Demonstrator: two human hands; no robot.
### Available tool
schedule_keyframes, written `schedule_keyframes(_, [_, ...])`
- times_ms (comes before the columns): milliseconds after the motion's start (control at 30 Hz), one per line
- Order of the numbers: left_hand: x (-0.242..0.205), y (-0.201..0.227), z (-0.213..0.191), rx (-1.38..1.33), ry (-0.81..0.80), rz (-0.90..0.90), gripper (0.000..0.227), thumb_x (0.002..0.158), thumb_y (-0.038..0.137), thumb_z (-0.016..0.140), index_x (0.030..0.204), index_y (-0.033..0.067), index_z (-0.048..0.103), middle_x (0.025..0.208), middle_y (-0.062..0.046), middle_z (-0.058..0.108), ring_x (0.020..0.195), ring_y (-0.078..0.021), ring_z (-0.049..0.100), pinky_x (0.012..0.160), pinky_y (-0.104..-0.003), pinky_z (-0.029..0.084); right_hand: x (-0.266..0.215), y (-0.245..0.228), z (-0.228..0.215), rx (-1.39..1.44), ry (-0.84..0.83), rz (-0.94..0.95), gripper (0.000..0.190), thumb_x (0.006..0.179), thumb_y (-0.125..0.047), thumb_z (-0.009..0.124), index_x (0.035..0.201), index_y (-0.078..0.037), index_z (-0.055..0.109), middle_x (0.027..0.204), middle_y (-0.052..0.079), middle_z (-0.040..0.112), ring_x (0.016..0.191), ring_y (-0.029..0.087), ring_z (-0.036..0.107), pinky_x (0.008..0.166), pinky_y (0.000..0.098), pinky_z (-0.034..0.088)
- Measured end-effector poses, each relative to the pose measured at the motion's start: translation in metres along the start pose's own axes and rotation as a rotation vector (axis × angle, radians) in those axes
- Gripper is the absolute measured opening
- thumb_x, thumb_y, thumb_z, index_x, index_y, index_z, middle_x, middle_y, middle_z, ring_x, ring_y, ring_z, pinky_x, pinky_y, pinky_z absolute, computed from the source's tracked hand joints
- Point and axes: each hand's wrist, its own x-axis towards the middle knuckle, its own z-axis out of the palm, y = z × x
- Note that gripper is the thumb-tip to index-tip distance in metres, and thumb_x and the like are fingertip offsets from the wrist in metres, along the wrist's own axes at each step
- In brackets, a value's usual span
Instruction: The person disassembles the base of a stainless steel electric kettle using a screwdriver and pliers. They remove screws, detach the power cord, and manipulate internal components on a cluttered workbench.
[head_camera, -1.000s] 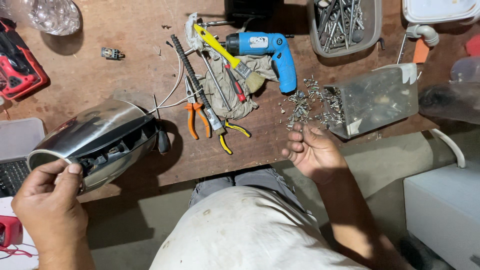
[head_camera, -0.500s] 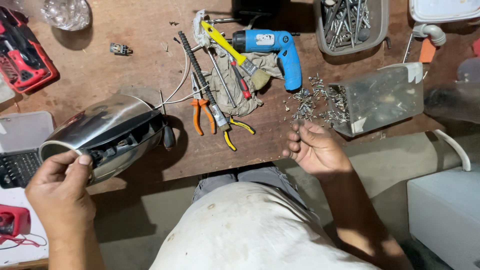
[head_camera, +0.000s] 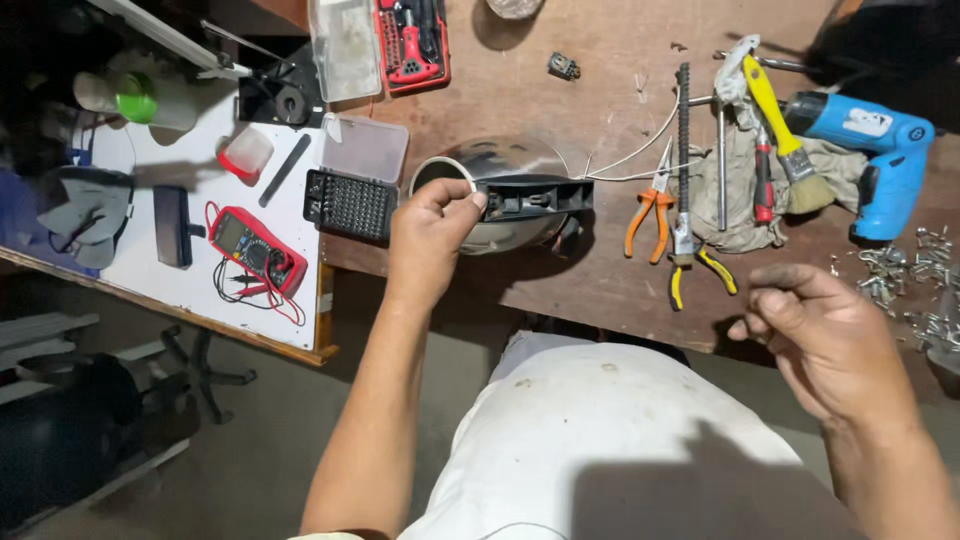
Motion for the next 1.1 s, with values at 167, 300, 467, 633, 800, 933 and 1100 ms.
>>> schedule_keyframes(167, [0.020, -0.018, -0.023, -0.236, -0.040, -0.065, 0.010, 0.107, 0.020, 0.086, 0.106, 0.0109, 0.083, 0.084, 0.009, 0.061, 0.078, -0.0024, 0.051, 0.071, -0.023, 0.044, 0.003, -0.002, 0.069, -0.036, -0.044, -0.053, 0.015, 0.106, -0.003, 0.082, 0.119, -0.002, 0.075, 0.098, 0.011, 0.075, 0.076, 0.030, 0.081, 0.079, 0.0378, 0.073])
schedule_keyframes(300, [0.028, -0.025, -0.042, -0.213, -0.100, -0.097, 0.018, 0.105, 0.027, 0.085, 0.112, 0.0105, 0.086, 0.093, 0.007, 0.076, 0.088, -0.0032, 0.064, 0.083, -0.025, 0.052, 0.007, -0.018, 0.135, -0.105, 0.004, -0.008, 0.013, 0.109, -0.001, 0.078, 0.120, 0.005, 0.076, 0.098, 0.019, 0.073, 0.080, 0.031, 0.074, 0.084, 0.0390, 0.069])
schedule_keyframes(467, [0.032, -0.044, -0.057, -0.315, -0.191, -0.101, 0.017, 0.106, 0.022, 0.086, 0.115, 0.0087, 0.084, 0.099, 0.002, 0.084, 0.094, -0.0052, 0.075, 0.091, -0.026, 0.060, 0.016, -0.041, 0.204, -0.223, 0.051, 0.130, 0.024, 0.112, 0.008, 0.072, 0.135, 0.012, 0.078, 0.106, 0.027, 0.077, 0.092, 0.034, 0.078, 0.085, 0.0369, 0.061])
schedule_keyframes(633, [0.037, -0.045, -0.075, -0.287, -0.321, -0.142, 0.021, 0.106, 0.025, 0.085, 0.121, 0.0117, 0.086, 0.107, 0.000, 0.091, 0.100, -0.0050, 0.080, 0.093, -0.025, 0.064, 0.025, -0.057, 0.266, -0.516, 0.006, 0.080, 0.023, 0.109, 0.002, 0.079, 0.131, 0.007, 0.085, 0.107, 0.018, 0.084, 0.091, 0.025, 0.078, 0.089, 0.0347, 0.061])
schedule_keyframes(800, [0.057, -0.069, -0.084, -0.375, -0.374, -0.065, 0.019, 0.109, 0.022, 0.083, 0.123, 0.0096, 0.084, 0.106, 0.003, 0.085, 0.101, -0.0049, 0.075, 0.094, -0.026, 0.061, 0.037, -0.054, 0.292, -0.479, -0.076, 0.048, 0.022, 0.107, 0.002, 0.079, 0.127, 0.009, 0.085, 0.102, 0.021, 0.084, 0.094, 0.027, 0.079, 0.095, 0.0358, 0.063])
schedule_keyframes(933, [0.070, -0.056, -0.100, -0.286, -0.428, -0.084, 0.022, 0.109, 0.029, 0.081, 0.121, 0.0113, 0.085, 0.100, 0.007, 0.079, 0.094, -0.0047, 0.072, 0.088, -0.026, 0.058, 0.045, -0.056, 0.304, -0.541, -0.118, -0.011, 0.020, 0.102, 0.003, 0.083, 0.120, 0.009, 0.089, 0.114, 0.017, 0.086, 0.096, 0.026, 0.083, 0.097, 0.0350, 0.067])
schedule_keyframes(1100, [0.086, -0.057, -0.109, -0.324, -0.495, -0.076, 0.022, 0.110, 0.030, 0.078, 0.122, 0.0114, 0.082, 0.100, 0.006, 0.078, 0.093, -0.0047, 0.069, 0.085, -0.026, 0.055, 0.057, -0.063, 0.325, -0.909, -0.159, -0.407, 0.009, 0.104, -0.009, 0.084, 0.110, -0.004, 0.089, 0.122, 0.012, 0.088, 0.120, 0.023, 0.083, 0.115, 0.0363, 0.062])
